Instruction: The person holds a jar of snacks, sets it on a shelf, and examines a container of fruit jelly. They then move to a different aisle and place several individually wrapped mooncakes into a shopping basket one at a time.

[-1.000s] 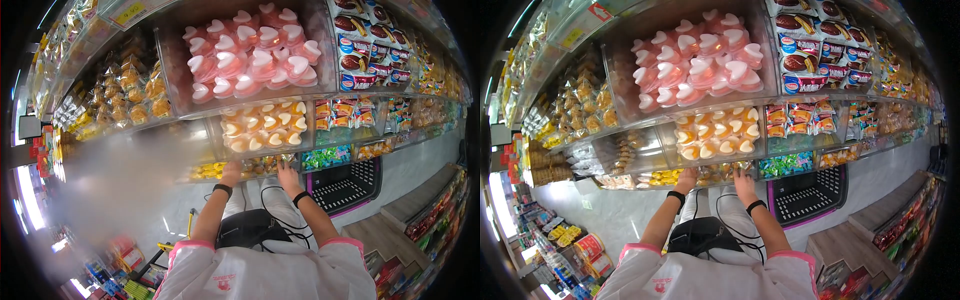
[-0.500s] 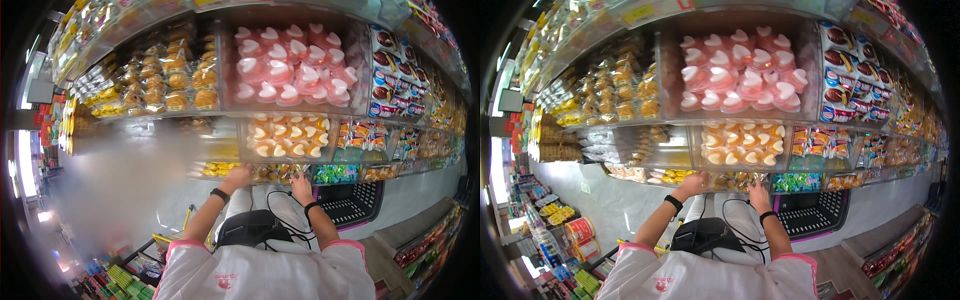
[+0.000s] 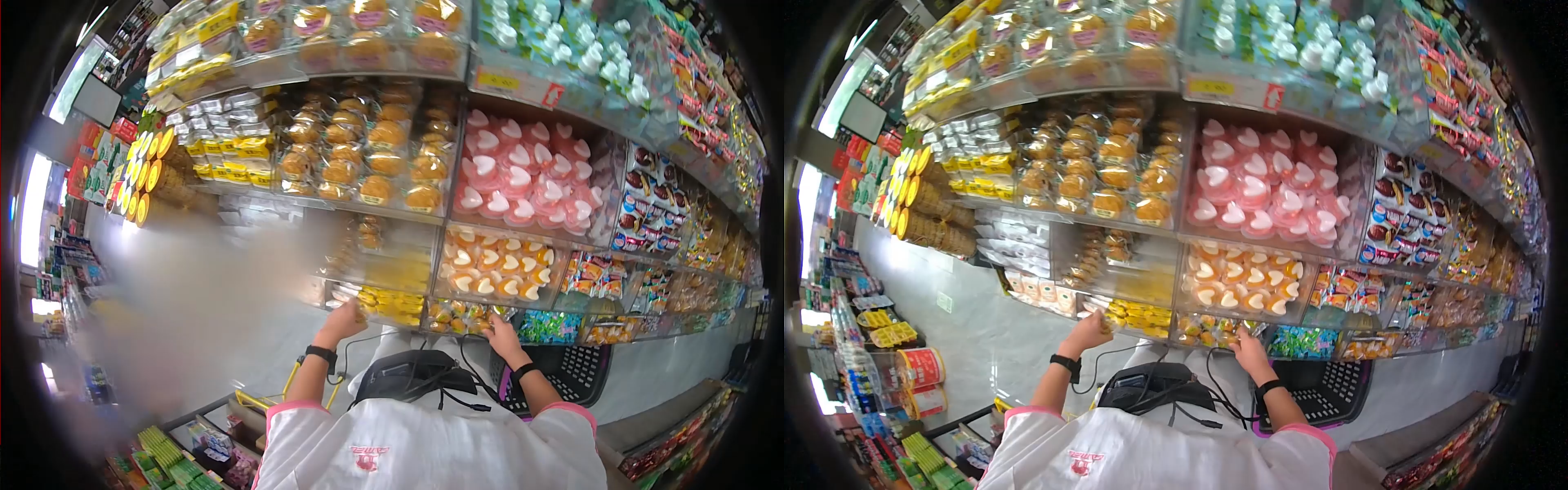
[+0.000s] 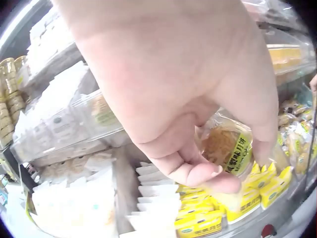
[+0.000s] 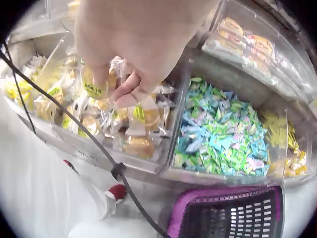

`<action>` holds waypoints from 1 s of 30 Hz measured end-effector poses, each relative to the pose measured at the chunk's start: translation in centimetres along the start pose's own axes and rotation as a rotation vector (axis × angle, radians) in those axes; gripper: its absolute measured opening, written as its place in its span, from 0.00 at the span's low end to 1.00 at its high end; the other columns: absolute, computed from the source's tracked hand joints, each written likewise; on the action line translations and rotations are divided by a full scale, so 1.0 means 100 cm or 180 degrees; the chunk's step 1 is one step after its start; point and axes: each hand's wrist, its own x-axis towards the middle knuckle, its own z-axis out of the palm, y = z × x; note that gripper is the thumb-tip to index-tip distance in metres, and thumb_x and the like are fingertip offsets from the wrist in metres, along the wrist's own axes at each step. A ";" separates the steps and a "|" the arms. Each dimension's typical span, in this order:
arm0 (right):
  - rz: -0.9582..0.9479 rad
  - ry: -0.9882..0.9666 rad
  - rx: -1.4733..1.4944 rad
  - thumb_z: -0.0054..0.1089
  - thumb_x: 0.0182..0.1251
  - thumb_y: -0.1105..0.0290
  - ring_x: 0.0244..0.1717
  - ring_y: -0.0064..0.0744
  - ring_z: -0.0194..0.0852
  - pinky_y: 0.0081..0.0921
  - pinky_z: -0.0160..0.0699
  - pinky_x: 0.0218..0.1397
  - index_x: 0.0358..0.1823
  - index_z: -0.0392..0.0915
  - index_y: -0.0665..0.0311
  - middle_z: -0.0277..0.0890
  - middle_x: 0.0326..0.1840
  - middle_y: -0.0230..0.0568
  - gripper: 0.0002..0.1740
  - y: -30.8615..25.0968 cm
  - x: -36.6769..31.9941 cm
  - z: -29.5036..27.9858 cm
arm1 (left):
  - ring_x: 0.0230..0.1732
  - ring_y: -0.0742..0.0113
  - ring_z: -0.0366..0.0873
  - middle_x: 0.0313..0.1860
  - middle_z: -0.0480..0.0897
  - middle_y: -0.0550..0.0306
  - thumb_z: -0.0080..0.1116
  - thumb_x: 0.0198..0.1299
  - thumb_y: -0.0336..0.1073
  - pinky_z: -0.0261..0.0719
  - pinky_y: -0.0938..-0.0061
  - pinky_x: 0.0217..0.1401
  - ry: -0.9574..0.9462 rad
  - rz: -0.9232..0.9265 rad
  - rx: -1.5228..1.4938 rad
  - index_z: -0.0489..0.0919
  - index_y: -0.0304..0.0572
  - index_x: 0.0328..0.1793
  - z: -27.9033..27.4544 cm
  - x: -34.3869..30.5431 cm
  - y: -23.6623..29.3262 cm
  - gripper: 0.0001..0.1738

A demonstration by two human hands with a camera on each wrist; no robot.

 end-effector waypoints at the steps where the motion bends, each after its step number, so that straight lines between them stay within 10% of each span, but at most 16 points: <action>1: -0.0036 -0.0100 -0.0032 0.60 0.58 0.65 0.40 0.59 0.76 0.47 0.74 0.42 0.49 0.68 0.62 0.77 0.36 0.57 0.20 -0.014 0.001 -0.009 | 0.42 0.40 0.78 0.38 0.80 0.35 0.65 0.41 0.49 0.77 0.56 0.45 0.0017 -0.0149 0.0017 0.66 0.30 0.53 -0.005 -0.003 -0.007 0.37; 6: -0.0824 -0.0693 0.0124 0.65 0.56 0.62 0.31 0.37 0.80 0.31 0.76 0.36 0.54 0.73 0.61 0.81 0.34 0.48 0.25 -0.065 0.017 -0.025 | 0.39 0.44 0.81 0.39 0.81 0.34 0.65 0.40 0.51 0.79 0.59 0.43 -0.0226 -0.0737 -0.0127 0.68 0.24 0.50 -0.003 -0.021 -0.063 0.39; 9: -0.1298 -0.0876 0.0739 0.64 0.57 0.60 0.28 0.40 0.76 0.32 0.74 0.35 0.51 0.74 0.61 0.78 0.32 0.46 0.22 -0.139 0.020 -0.045 | 0.32 0.48 0.83 0.37 0.82 0.36 0.65 0.40 0.51 0.81 0.63 0.36 -0.0572 -0.1185 -0.0546 0.69 0.24 0.51 -0.022 -0.039 -0.062 0.40; 13: -0.0941 -0.1340 0.0958 0.63 0.58 0.60 0.27 0.27 0.69 0.28 0.71 0.34 0.50 0.72 0.64 0.75 0.29 0.43 0.22 -0.223 0.051 -0.057 | 0.23 0.62 0.82 0.26 0.82 0.50 0.63 0.39 0.48 0.79 0.71 0.28 -0.0734 -0.1651 -0.1380 0.77 0.29 0.36 0.009 -0.053 -0.105 0.26; 20: -0.1205 -0.0706 -0.0283 0.58 0.59 0.64 0.49 0.54 0.73 0.39 0.71 0.50 0.50 0.68 0.67 0.75 0.45 0.56 0.20 -0.278 0.147 0.005 | 0.19 0.70 0.79 0.22 0.81 0.57 0.61 0.39 0.53 0.72 0.78 0.21 -0.1127 -0.2420 -0.1823 0.81 0.38 0.33 0.050 -0.081 -0.162 0.24; 30: -0.0833 -0.0072 -0.1089 0.58 0.58 0.66 0.49 0.61 0.71 0.44 0.72 0.53 0.53 0.64 0.71 0.65 0.54 0.64 0.24 -0.292 0.175 0.061 | 0.22 0.67 0.80 0.25 0.81 0.54 0.61 0.39 0.52 0.72 0.77 0.22 -0.0745 -0.2416 -0.2107 0.81 0.34 0.32 0.017 -0.082 -0.204 0.25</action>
